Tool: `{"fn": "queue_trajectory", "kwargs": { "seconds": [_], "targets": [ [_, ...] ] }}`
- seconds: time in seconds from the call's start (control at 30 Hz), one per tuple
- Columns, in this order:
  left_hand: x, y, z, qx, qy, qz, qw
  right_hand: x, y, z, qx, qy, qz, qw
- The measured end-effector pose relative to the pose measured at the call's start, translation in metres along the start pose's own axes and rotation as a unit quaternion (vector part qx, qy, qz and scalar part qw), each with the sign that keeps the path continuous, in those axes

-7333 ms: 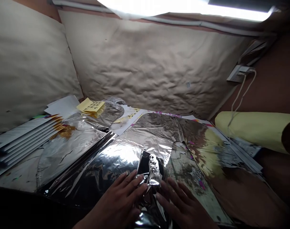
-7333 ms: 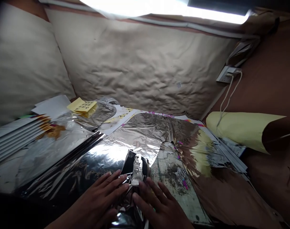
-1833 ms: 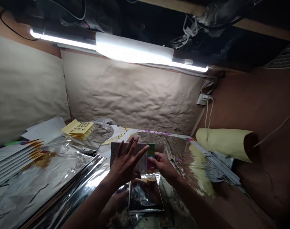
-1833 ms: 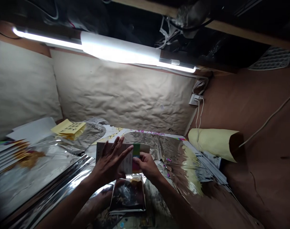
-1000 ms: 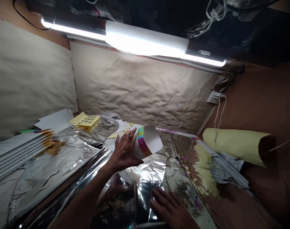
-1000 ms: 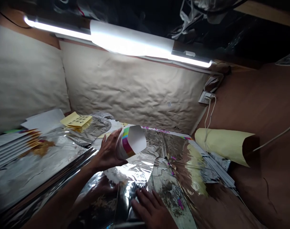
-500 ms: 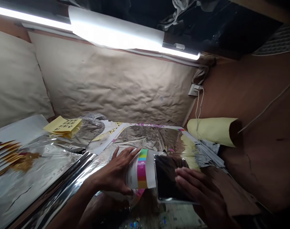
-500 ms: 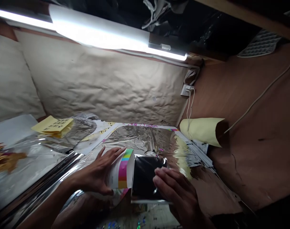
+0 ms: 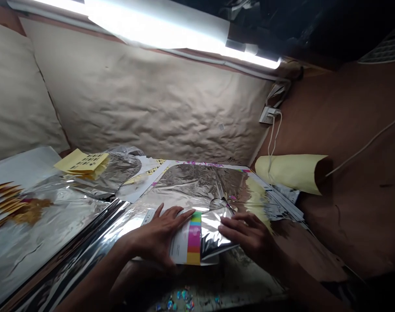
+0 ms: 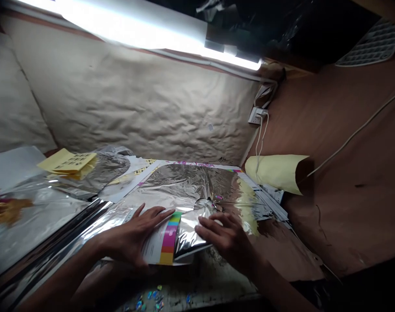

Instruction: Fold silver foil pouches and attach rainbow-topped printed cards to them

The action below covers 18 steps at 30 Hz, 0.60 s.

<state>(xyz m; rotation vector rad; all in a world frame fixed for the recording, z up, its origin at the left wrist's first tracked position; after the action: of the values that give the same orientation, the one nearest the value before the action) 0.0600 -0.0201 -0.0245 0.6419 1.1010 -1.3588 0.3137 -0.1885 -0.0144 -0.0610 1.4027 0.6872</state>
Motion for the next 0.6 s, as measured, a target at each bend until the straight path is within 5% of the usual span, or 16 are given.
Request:
{"fn": "queue_trajectory", "kwargs": {
  "seconds": [0.2, 0.33, 0.4, 0.47, 0.6],
  "targets": [
    [0.003, 0.001, -0.003, 0.001, -0.022, -0.006, 1.000, 0.011, 0.011, -0.011, 0.008, 0.071, -0.039, 0.997],
    [0.010, 0.007, -0.006, -0.032, 0.021, 0.047, 0.998, 0.008, 0.013, -0.011, 0.074, 0.290, -0.152, 0.942],
    [0.012, 0.008, -0.007, -0.069, 0.052, 0.082, 0.993, 0.009, 0.012, 0.001, 0.182, 0.419, -0.129, 0.880],
    [0.012, 0.009, -0.006, -0.098, 0.078, 0.105, 0.987, 0.016, 0.014, 0.010, 0.287, 0.552, -0.084, 0.778],
    [0.015, 0.010, 0.000, -0.110, 0.119, 0.151, 0.975, 0.034, 0.038, 0.003, 0.290, 0.752, -0.076, 0.587]
  ]
}}
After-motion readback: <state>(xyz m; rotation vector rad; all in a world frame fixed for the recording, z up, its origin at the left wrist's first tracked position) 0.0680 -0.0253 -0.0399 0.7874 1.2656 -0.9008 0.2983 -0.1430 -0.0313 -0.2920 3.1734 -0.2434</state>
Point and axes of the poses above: each hand's wrist, its own y-axis towards the middle knuckle, its own x-axis out of the palm, z = x × y, the point moved 1 cm from there along y, towards the middle knuckle, and after that the axes turned 15 degrees about -z, right-handed, at the moved point
